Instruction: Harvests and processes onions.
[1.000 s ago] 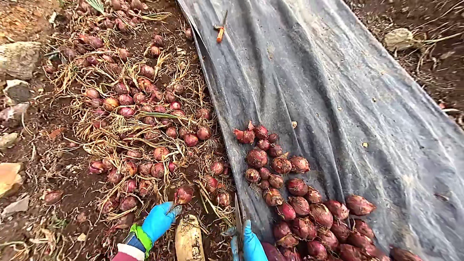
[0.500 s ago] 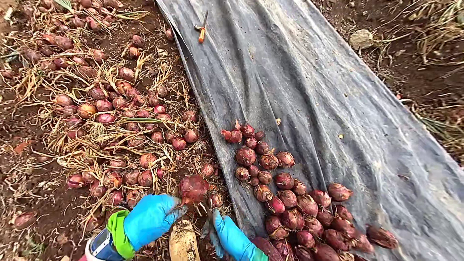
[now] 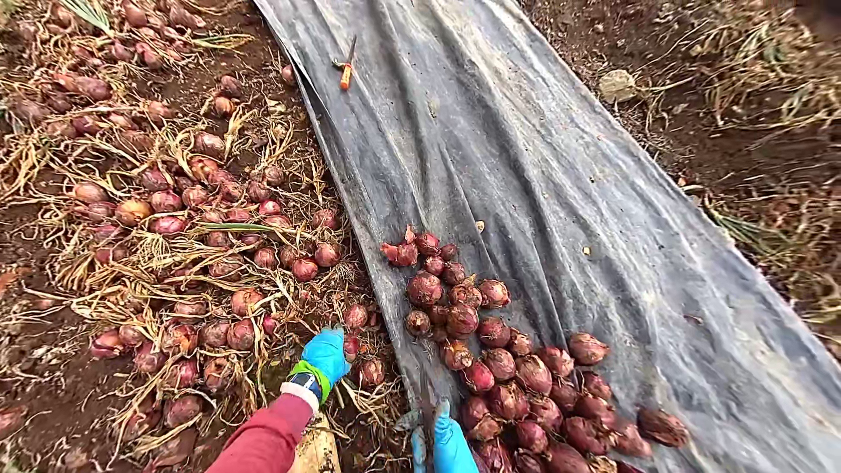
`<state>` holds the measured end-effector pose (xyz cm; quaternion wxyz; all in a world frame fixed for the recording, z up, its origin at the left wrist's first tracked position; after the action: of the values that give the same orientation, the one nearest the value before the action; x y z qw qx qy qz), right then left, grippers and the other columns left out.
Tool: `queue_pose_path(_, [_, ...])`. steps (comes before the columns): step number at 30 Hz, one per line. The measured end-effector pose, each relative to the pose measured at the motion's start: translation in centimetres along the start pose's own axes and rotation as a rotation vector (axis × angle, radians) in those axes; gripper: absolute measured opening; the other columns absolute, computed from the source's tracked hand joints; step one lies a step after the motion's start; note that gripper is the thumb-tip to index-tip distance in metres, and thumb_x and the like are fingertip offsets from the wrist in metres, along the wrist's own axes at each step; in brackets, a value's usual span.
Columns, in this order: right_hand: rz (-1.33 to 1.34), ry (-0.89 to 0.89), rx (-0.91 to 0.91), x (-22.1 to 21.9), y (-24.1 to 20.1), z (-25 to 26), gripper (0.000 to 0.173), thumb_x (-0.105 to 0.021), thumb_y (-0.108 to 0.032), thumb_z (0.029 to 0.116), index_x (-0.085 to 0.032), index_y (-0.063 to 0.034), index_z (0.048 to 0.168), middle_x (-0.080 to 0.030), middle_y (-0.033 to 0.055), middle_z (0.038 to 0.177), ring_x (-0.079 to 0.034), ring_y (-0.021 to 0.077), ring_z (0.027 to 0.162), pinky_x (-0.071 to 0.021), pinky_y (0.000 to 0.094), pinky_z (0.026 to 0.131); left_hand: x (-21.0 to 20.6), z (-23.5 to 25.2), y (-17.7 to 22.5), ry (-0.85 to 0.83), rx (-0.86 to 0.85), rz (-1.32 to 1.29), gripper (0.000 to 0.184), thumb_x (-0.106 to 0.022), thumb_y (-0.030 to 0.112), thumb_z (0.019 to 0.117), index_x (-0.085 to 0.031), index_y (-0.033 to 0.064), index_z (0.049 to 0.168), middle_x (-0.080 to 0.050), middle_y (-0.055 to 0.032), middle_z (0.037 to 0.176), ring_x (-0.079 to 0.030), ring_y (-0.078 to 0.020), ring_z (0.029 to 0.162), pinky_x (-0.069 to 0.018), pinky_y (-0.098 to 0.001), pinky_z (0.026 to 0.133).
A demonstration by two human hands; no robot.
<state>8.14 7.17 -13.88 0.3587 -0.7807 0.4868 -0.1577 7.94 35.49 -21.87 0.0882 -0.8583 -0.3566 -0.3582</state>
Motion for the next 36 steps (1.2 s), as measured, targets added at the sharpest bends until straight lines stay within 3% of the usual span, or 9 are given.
queue_pose_path(4, [0.033, -0.053, -0.120, -0.9, 1.4, 2.5, 0.089, 0.000, -0.062, 0.1036, -0.063, 0.0006, 0.106, -0.061, 0.0113, 0.060, -0.060, 0.0233, 0.046, -0.0562, 0.0403, 0.045, 1.4, -2.0, -1.3, 0.085, -0.099, -0.453, 0.104, -0.095, 0.042, 0.0559, -0.052, 0.0130, 0.146, -0.061, -0.0105, 0.139, -0.062, -0.0226, 0.126, -0.0526, -0.0456, 0.107])
queue_pose_path(7, [0.007, -0.236, -0.032, -3.9, 0.8, 4.9, 0.086, -0.025, -0.080, 0.0957, -0.064, -0.0032, 0.096, -0.062, 0.0073, 0.061, -0.061, 0.0209, 0.047, -0.0570, 0.0382, 0.046, 4.5, -6.6, -0.6, -0.036, -0.253, -0.756, 0.100, -0.099, 0.032, 0.0573, -0.052, 0.0191, 0.145, -0.070, 0.0002, 0.128, -0.067, -0.0093, 0.118, -0.0569, -0.0358, 0.105])
queue_pose_path(10, [-0.052, -0.285, 0.138, -6.4, -3.3, 4.8, 0.082, -0.038, -0.088, 0.0858, -0.063, -0.0097, 0.081, -0.061, 0.0041, 0.058, -0.059, 0.0178, 0.045, -0.0547, 0.0349, 0.044, 6.2, -10.1, 0.0, -0.234, -0.377, -0.606, 0.066, -0.093, 0.034, 0.0728, -0.065, 0.0149, 0.130, -0.075, 0.0017, 0.115, -0.070, -0.0101, 0.110, -0.0579, -0.0383, 0.101])
queue_pose_path(14, [-0.319, -0.393, 0.312, -6.6, -5.6, 3.6, 0.084, -0.028, -0.089, 0.0878, -0.062, -0.0134, 0.075, -0.061, 0.0003, 0.060, -0.060, 0.0130, 0.050, -0.0543, 0.0347, 0.048, 9.2, -12.5, -1.7, -0.342, -0.426, -0.084, 0.041, -0.081, 0.041, 0.0870, -0.069, 0.0073, 0.108, -0.073, -0.0148, 0.103, -0.070, -0.0353, 0.101, -0.0534, -0.0628, 0.090])
queue_pose_path(18, [-0.521, -0.388, 0.230, -6.2, -4.5, 1.9, 0.084, -0.030, -0.088, 0.0887, -0.066, -0.0141, 0.075, -0.061, 0.0009, 0.061, -0.061, 0.0149, 0.054, -0.0544, 0.0415, 0.054, 9.1, -14.4, -2.2, -0.403, -0.399, 0.109, 0.063, -0.083, 0.062, 0.0769, -0.069, 0.0090, 0.108, -0.073, -0.0147, 0.102, -0.070, -0.0373, 0.099, -0.0540, -0.0652, 0.086])
queue_pose_path(22, [-0.207, -0.426, 0.040, -4.5, -4.7, -0.5, 0.069, -0.029, -0.066, 0.1036, -0.063, -0.0099, 0.083, -0.053, 0.0015, 0.055, -0.051, 0.0148, 0.044, -0.0478, 0.0350, 0.044, 9.0, -13.6, -4.7, -0.199, -0.293, -0.059, 0.064, -0.080, 0.071, 0.0738, -0.072, 0.0129, 0.100, -0.074, -0.0096, 0.096, -0.071, -0.0309, 0.097, -0.0548, -0.0602, 0.089])
queue_pose_path(25, [-0.223, -0.362, -0.020, -3.3, -2.4, -0.4, 0.085, -0.016, -0.075, 0.0996, -0.063, -0.0063, 0.086, -0.056, 0.0038, 0.057, -0.054, 0.0171, 0.046, -0.0509, 0.0364, 0.046, 9.6, -14.0, -3.8, -0.011, -0.285, -0.151, 0.061, -0.071, 0.068, 0.0851, -0.070, 0.0078, 0.092, -0.071, -0.0128, 0.088, -0.071, -0.0321, 0.089, -0.0557, -0.0585, 0.083])
queue_pose_path(29, [-0.610, -0.488, 0.000, -4.0, -4.5, -0.1, 0.086, -0.022, -0.083, 0.0935, -0.065, -0.0084, 0.087, -0.059, 0.0001, 0.066, -0.058, 0.0136, 0.057, -0.0523, 0.0361, 0.058, 8.0, -17.5, 4.0, -0.293, -0.610, 0.183, 0.047, -0.052, 0.046, 0.1043, -0.068, 0.0039, 0.094, -0.072, -0.0195, 0.098, -0.071, -0.0420, 0.096, -0.0537, -0.0670, 0.077])
queue_pose_path(36, [0.144, 0.034, 0.184, 0.9, -3.4, 3.1, 0.083, -0.012, -0.080, 0.0951, -0.054, -0.0116, 0.074, -0.052, 0.0034, 0.049, -0.053, 0.0185, 0.037, -0.0505, 0.0361, 0.037, 10.8, -4.8, 6.7, -0.073, -0.430, 0.221, 0.027, -0.056, 0.035, 0.1041, -0.074, 0.0153, 0.106, -0.075, -0.0073, 0.107, -0.069, -0.0290, 0.109, -0.0530, -0.0551, 0.096])
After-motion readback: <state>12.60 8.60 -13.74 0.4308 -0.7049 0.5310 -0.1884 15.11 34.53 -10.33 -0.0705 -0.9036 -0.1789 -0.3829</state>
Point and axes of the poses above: each hand's wrist, its own z-axis towards the middle knuckle, its own x-axis out of the back of the hand, y = z × x, the point moved 4 cm from there along z, towards the middle knuckle
